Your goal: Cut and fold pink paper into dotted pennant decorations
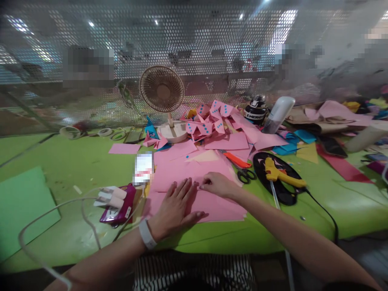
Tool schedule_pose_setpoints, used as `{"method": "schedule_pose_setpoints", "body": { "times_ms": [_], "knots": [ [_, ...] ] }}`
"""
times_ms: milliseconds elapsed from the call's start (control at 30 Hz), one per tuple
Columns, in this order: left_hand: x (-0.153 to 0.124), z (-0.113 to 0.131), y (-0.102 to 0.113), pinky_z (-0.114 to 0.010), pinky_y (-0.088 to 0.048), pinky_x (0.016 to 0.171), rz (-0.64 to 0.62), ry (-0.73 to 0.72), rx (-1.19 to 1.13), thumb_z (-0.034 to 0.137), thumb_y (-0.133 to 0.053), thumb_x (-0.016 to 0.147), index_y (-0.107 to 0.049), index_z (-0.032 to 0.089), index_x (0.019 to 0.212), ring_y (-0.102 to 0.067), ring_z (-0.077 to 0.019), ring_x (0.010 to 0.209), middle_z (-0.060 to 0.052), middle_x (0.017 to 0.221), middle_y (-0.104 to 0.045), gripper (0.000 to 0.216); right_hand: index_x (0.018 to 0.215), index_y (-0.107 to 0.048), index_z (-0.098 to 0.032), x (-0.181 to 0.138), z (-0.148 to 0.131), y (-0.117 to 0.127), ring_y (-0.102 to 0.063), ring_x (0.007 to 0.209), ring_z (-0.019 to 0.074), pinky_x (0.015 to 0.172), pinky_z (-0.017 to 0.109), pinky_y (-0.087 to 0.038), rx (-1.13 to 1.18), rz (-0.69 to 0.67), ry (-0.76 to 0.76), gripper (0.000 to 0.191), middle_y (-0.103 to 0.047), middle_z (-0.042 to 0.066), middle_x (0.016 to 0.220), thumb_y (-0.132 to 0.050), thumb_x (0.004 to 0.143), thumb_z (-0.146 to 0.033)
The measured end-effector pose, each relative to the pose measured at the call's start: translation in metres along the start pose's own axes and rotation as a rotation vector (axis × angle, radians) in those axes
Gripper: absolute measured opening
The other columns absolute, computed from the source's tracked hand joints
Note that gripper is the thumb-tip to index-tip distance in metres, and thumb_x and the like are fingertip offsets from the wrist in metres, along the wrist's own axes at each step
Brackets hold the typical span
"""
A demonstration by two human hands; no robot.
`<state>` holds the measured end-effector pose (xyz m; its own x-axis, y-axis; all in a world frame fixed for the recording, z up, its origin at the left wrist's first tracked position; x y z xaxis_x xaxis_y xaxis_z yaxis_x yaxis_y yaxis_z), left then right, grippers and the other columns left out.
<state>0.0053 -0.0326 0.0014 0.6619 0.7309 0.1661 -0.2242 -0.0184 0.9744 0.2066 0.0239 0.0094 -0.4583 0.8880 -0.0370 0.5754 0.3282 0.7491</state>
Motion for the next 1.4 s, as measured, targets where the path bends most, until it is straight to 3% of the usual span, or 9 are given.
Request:
{"method": "schedule_pose_setpoints", "body": {
  "times_ms": [433, 600, 800, 1167, 1400],
  "knots": [
    [0.002, -0.002, -0.002, -0.051, -0.014, 0.108, 0.018, -0.014, 0.045, 0.071, -0.027, 0.083, -0.019, 0.019, 0.145, -0.019, -0.0302, 0.136, -0.012, 0.148, -0.026, 0.081, 0.075, -0.068, -0.015, -0.029, 0.024, 0.027, -0.058, 0.071, 0.0169, 0.063, 0.026, -0.040, -0.006, -0.003, -0.102, 0.022, -0.066, 0.004, 0.073, -0.056, 0.078, -0.033],
    [0.002, -0.004, -0.002, -0.054, -0.013, 0.108, -0.009, -0.022, 0.036, 0.069, -0.030, 0.083, -0.016, 0.028, 0.145, -0.016, -0.0315, 0.137, -0.009, 0.150, -0.021, 0.076, 0.074, -0.067, -0.013, -0.029, 0.028, 0.026, -0.057, 0.069, 0.0164, 0.061, 0.025, -0.039, -0.015, 0.022, -0.114, 0.021, -0.065, 0.005, 0.072, -0.056, 0.077, -0.031],
    [0.004, -0.006, 0.001, -0.054, -0.007, 0.109, -0.018, -0.020, 0.026, 0.071, -0.030, 0.082, -0.013, 0.029, 0.146, -0.008, -0.0315, 0.138, -0.005, 0.152, -0.015, 0.078, 0.071, -0.066, -0.014, -0.025, 0.032, 0.026, -0.054, 0.065, 0.0142, 0.059, 0.024, -0.037, -0.033, -0.005, -0.058, 0.021, -0.062, 0.002, 0.067, -0.054, 0.078, -0.029],
    [0.005, -0.005, 0.002, -0.056, -0.013, 0.107, -0.044, 0.013, 0.005, 0.073, -0.030, 0.080, -0.016, 0.028, 0.145, -0.014, -0.0341, 0.137, -0.007, 0.150, -0.022, 0.080, 0.074, -0.066, -0.014, -0.026, 0.027, 0.030, -0.055, 0.069, 0.0153, 0.062, 0.024, -0.038, -0.013, -0.039, -0.038, 0.021, -0.064, 0.004, 0.070, -0.053, 0.079, -0.029],
    [0.006, -0.005, 0.003, -0.056, -0.013, 0.107, -0.057, 0.012, 0.009, 0.073, -0.030, 0.080, -0.020, 0.028, 0.144, -0.015, -0.0340, 0.137, -0.008, 0.149, -0.024, 0.079, 0.075, -0.066, -0.015, -0.036, 0.039, 0.034, -0.056, 0.069, 0.0170, 0.062, 0.026, -0.037, -0.096, 0.001, -0.089, 0.025, -0.065, 0.005, 0.072, -0.054, 0.080, -0.036]
  ]
}}
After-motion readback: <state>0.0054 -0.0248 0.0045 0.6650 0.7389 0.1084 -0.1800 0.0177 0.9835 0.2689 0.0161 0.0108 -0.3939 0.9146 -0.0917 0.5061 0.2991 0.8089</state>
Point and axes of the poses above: each hand's wrist, its own x-axis towards the middle knuckle, its own y-axis out of the back of the hand, z = x × y, the point moved 1 cm from there along x, towards the middle knuckle
